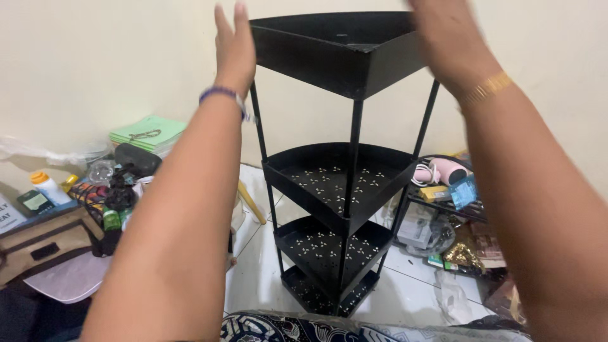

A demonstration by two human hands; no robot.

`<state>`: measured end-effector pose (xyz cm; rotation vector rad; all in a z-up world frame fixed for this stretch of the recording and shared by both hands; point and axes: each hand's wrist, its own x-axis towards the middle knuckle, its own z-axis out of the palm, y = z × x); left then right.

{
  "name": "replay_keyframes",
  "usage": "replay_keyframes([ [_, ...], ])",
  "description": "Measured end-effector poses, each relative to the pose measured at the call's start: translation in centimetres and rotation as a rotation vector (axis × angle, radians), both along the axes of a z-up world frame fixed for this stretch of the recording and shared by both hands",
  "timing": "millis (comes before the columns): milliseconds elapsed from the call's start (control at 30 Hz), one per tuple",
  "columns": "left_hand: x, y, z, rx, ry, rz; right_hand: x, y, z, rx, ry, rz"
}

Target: The person assembles a black corner shelf by inserting vertical poles into the base and attaching the top triangular shelf. After completing the assembly, the person organizes various items from a cluttered area into a black plastic crate, including a hairdryer, boxes, and packaged goods.

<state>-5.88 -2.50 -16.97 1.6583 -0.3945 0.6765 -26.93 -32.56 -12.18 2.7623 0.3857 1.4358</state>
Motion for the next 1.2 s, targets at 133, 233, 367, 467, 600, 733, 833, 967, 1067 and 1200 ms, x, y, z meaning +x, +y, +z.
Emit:
replay_keyframes([
  [133,-1.6,3.3,-7.6,0.054,0.174,0.076,-0.7,-5.7,-9.8,0.895,-0.117,0.317],
  [233,-4.4,4.0,-14.7,0.001,0.436,0.071,-0.4,-4.5,-18.8,1.479,0.356,-0.14],
  [367,-9.6,1.0,-21.6,-0.071,0.914,-0.172,-0.5,0.1,-27.0,1.884,0.804,0.16],
  [467,-11.8,-2.0,-23.6,-0.137,1.038,-0.289,0.3,1.2,-28.1,1.824,0.712,0.083],
  [600,-12.1,-4.4,-24.4,-0.346,1.061,-0.384,1.3,1.2,-27.8,1.852,0.728,0.113],
  [733,-11.0,-4.1,-25.3,-0.443,1.003,-0.371,2.3,1.2,-28.1,1.911,0.762,0.284],
  [833,-10.1,-2.5,-25.8,-0.448,0.962,-0.315,3.9,2.6,-28.1,1.886,0.807,0.312],
  [967,-8.9,-0.1,-26.1,-0.499,0.91,-0.229,5.4,5.4,-27.9,1.869,0.815,0.349],
  [1067,-8.6,2.1,-26.2,-0.5,0.855,-0.202,5.8,7.7,-27.6,1.902,0.85,0.358],
  [1200,-8.4,4.6,-26.0,-0.577,0.86,-0.156,6.1,9.2,-27.6,1.85,0.964,0.368],
])
